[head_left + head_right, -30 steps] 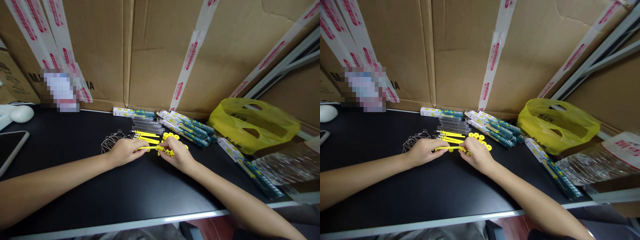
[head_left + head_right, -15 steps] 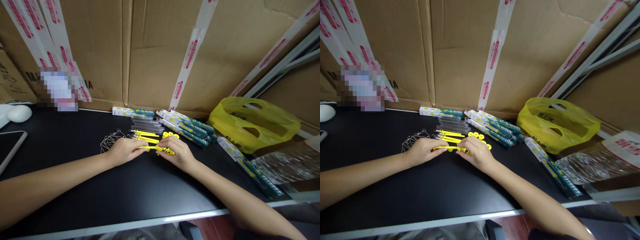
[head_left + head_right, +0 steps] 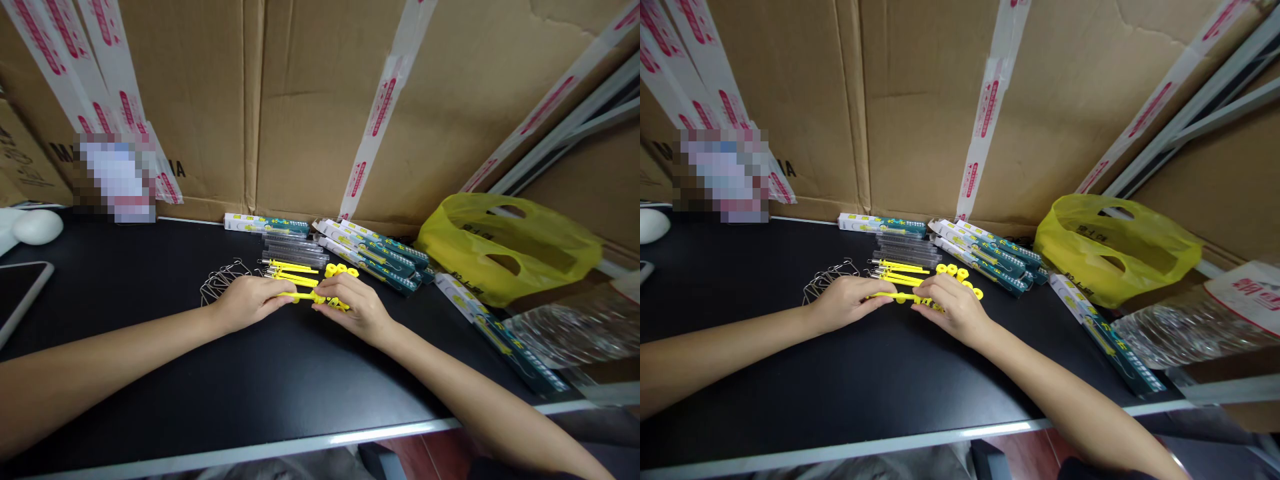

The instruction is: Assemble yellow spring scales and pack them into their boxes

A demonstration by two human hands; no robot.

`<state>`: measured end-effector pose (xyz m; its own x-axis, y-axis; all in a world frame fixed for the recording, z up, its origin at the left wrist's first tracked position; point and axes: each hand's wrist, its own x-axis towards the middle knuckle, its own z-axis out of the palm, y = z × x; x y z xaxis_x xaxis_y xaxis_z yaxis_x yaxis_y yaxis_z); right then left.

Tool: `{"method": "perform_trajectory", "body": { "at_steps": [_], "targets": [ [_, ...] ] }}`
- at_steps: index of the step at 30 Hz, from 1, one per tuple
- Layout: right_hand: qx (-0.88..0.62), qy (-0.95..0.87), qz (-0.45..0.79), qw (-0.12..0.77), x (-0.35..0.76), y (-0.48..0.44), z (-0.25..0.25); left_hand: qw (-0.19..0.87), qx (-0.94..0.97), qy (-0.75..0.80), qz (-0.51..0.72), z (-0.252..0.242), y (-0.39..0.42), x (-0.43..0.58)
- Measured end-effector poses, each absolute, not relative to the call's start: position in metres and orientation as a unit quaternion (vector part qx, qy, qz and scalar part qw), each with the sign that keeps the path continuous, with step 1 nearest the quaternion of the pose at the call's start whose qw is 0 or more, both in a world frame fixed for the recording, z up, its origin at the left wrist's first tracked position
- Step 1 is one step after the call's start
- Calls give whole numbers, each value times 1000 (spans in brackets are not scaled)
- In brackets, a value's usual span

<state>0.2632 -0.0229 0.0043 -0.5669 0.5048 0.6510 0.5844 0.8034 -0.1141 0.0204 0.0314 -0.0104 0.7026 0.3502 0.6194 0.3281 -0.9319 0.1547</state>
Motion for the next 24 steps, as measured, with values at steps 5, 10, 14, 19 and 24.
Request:
{"method": "perform_trajectory", "body": {
  "at_steps": [5,10,14,19,24],
  "targets": [
    [-311,-885,-48,343,263,-23,6,32,925,192,327,-10,32,20],
    [-316,-879,-14,356,261,-24,7,47,927,198,315,-9,31,20],
    [-337,-865,49,368,260,-23,7,44,928,203,309,-9,31,20],
    [-359,-855,76,367,264,-21,13,22,920,211,330,-9,30,21],
    [-394,-839,117,356,265,-23,21,11,915,204,349,-9,29,21]
  ]
}}
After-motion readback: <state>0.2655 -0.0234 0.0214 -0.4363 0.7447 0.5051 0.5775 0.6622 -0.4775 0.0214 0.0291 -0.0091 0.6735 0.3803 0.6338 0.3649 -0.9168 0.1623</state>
